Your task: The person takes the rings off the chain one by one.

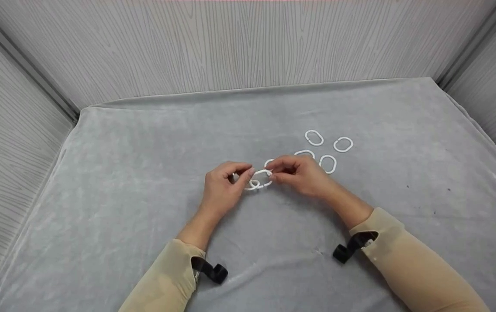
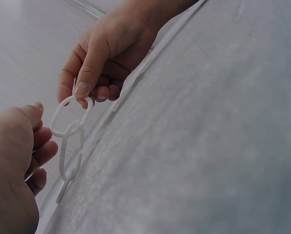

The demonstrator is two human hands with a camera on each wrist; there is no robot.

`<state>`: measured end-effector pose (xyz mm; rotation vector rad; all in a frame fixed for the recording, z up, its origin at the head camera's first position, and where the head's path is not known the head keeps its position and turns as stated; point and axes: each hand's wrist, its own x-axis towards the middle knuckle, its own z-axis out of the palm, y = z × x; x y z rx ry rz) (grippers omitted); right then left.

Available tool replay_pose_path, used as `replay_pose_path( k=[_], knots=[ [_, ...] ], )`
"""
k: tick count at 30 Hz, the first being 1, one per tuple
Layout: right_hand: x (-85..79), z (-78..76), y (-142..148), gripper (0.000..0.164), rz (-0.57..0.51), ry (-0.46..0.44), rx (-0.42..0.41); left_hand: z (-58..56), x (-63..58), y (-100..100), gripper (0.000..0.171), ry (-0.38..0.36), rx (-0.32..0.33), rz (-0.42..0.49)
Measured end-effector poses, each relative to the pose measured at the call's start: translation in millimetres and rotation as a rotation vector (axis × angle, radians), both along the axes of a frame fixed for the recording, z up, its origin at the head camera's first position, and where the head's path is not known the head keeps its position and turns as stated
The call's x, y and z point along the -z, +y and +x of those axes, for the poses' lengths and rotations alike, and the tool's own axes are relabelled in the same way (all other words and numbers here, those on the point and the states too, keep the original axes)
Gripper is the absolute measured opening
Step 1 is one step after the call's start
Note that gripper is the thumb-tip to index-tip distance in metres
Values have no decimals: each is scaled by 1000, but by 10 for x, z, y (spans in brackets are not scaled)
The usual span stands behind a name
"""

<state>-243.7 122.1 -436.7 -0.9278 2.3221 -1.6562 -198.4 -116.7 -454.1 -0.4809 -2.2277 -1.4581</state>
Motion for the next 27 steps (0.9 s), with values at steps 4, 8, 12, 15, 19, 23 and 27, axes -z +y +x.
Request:
replay_pose_path(
  k=[4, 8, 12, 15, 19, 23, 27],
  knots=[
    [4, -5, 1, 20, -16, -3, 52, 3, -3, 4, 17, 10, -21, 4],
    [-2, -7, -5, 20, -47, -8, 108, 5, -7, 3, 17, 4, -28, -2],
    [-12, -6, -6, 20, -64, -5, 149, 5, -15, 3, 16, -7, -28, -8],
    [-17, -3, -1, 20, -74, -7, 167, 6, -19, 7, 15, -17, -25, -9],
    [-5, -7, 1, 21, -95, -12, 183, 7, -18, 12, 16, -18, -16, -17],
    [0, -13, 4, 22, -90, 0, 198, 11, -13, 12, 16, -21, -12, -31],
    [-5, -25, 8, 23, -89, 15, 207, 4, -5, 8, 17, -28, -9, -46]
  ],
)
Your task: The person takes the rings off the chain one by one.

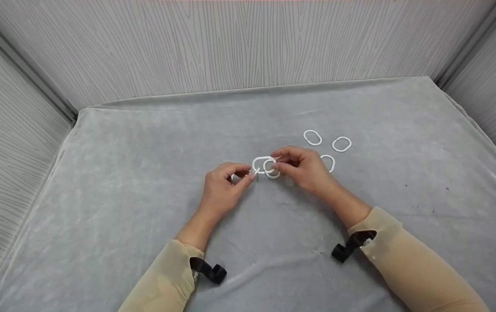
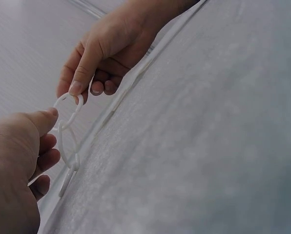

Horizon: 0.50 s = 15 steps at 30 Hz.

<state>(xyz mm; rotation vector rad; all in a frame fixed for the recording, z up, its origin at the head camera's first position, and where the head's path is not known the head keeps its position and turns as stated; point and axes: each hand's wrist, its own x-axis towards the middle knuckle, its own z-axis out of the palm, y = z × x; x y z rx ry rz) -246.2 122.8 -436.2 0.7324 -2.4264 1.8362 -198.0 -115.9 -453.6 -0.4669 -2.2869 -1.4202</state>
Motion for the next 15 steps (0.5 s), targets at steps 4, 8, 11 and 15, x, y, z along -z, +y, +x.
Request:
replay_pose_path(
  k=[4, 8, 11, 15],
  knots=[
    [-3, -6, 1, 24, -12, 2, 4, -6, 13, -8, 17, -10, 10, -15],
    [-1, -6, 8, 25, -20, -7, 4, -1, 19, -13, 17, -42, 16, -36],
    [5, -9, 14, 24, -22, -8, 5, 2, 20, -12, 17, -59, 16, -48],
    [12, -10, 16, 24, -18, -1, 7, 1, 23, -6, 15, -63, 9, -61]
  ],
)
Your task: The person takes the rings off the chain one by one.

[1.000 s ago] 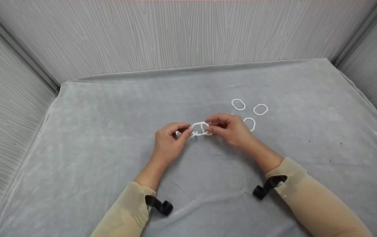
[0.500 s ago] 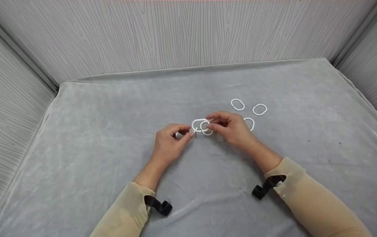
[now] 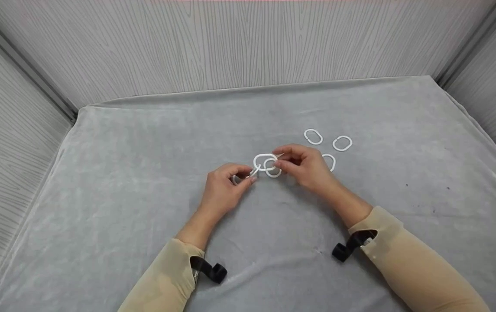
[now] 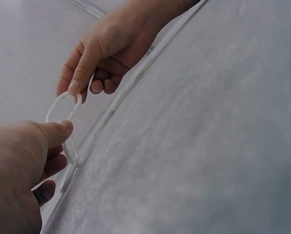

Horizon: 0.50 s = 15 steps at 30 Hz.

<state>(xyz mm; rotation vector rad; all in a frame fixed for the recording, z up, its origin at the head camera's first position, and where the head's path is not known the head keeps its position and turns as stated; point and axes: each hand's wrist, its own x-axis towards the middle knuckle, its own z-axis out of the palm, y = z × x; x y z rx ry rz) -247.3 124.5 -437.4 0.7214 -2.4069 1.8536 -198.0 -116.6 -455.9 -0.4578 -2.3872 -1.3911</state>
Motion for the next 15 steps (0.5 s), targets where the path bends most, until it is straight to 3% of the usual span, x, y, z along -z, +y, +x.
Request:
replay_pose_path(
  k=[15],
  knots=[
    [-12, 5, -2, 9, -35, -3, -12, -3, -14, 5, 11, -18, -11, -22]
  ],
)
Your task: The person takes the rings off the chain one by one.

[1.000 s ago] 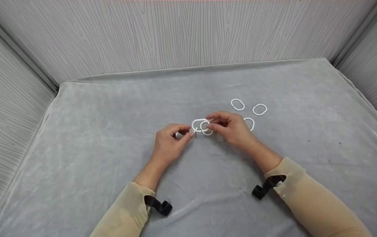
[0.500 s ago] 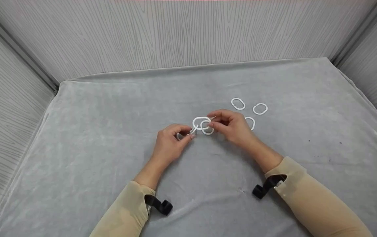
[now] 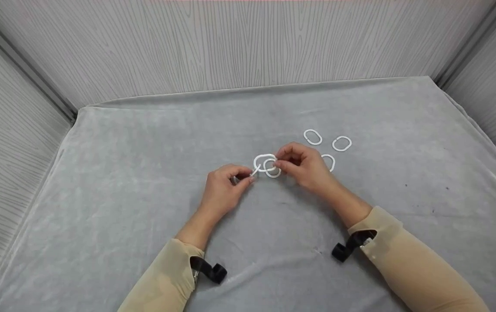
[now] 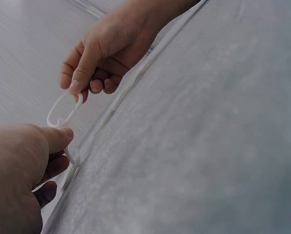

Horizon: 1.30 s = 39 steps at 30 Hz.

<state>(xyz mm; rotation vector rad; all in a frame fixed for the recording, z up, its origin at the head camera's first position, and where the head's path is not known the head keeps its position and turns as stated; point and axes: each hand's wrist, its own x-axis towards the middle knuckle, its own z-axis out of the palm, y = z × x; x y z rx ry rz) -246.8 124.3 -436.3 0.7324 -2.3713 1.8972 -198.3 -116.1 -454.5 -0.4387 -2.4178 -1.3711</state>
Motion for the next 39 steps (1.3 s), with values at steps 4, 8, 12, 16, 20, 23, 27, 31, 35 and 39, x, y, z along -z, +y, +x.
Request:
replay_pose_path(
  k=[4, 8, 12, 16, 20, 23, 27, 31, 35, 39],
  knots=[
    [4, -1, -1, 10, 7, 5, -7, 10, -1, -5, 11, 10, 11, -4],
    [6, -5, -1, 12, 3, 13, -32, 17, -7, -8, 11, 17, 14, -4],
    [12, -6, 2, 12, -2, 27, -54, 10, -9, -6, 9, 23, 4, 5],
    [19, -11, 5, 12, 19, 35, -53, 5, -6, -2, 7, 36, -1, 17],
    [21, -6, 4, 13, 31, 34, -52, 4, 2, -4, 5, 50, -5, 29],
    [17, -3, 0, 13, 23, 27, -53, 3, -3, -8, 4, 57, -8, 33],
    [11, -3, -8, 13, 16, 16, -49, 3, -18, -9, 4, 66, -11, 34],
    [5, 1, -14, 13, 15, 2, -43, -1, -18, -9, 5, 76, -14, 39],
    [5, 2, -14, 13, 15, -17, -40, -7, -5, -9, 5, 91, -14, 52],
    [2, 2, -15, 13, 18, -27, -35, -4, -6, -7, 5, 103, -15, 68]
  ],
)
